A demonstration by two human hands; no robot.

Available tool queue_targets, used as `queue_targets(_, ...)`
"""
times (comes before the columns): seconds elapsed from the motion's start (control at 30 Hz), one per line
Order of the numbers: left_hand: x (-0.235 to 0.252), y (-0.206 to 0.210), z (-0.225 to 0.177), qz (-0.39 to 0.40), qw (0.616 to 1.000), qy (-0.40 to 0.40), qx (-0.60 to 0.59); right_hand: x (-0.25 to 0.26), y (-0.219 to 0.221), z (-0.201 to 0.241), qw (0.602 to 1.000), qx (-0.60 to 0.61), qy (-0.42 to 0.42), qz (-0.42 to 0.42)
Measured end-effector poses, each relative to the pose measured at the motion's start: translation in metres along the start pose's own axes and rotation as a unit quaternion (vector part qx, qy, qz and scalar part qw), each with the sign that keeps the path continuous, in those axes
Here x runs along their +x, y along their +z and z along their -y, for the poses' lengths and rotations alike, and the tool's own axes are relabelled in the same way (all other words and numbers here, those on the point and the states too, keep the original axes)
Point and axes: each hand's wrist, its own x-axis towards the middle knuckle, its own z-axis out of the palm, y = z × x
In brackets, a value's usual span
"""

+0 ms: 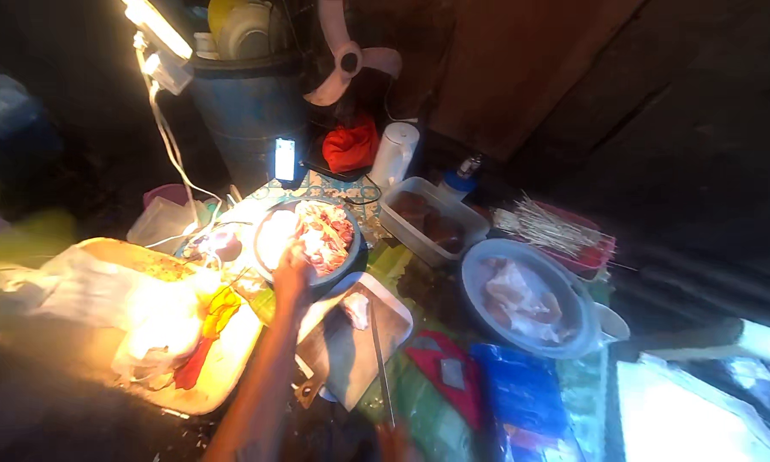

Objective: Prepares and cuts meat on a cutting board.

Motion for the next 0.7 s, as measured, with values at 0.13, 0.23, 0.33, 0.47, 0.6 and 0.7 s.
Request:
queue_targets(0.13, 0.069, -0.017, 0.038, 0.128, 0.816, 0.212, 0.522, -0.01, -0.006, -0.034, 0.995, 0.019, 0.078, -0.066)
queue_targets(0.23, 0.059, -0.03, 0.077, 0.204, 0.754, 0.15, 0.606, -0.007, -0.023, -0.07, 0.984, -0.01, 0.119, -0.13)
queue_targets(0.33, -0.014, -0.053, 0.111, 0.251, 0.778, 0.087, 0.569, -0.003, -0.033, -0.101, 0.971, -0.086, 0.187, -0.12)
queue_targets(0.47, -0.104, -0.056, 0.155, 0.402, 0.698, -0.029, 0.591, 0.048, -0.041, -0.103, 0.959, -0.146, 0.242, -0.031)
queue_targets(0.6, -0.132, -0.046, 0.169, 0.422, 0.643, -0.075, 0.635, 0.106, -0.044, -0.092, 0.962, -0.137, 0.237, -0.006)
queue_targets(0.7, -0.129, -0.046, 0.157, 0.447, 0.623, -0.093, 0.635, 0.086, -0.05, -0.094, 0.974, -0.122, 0.19, -0.024)
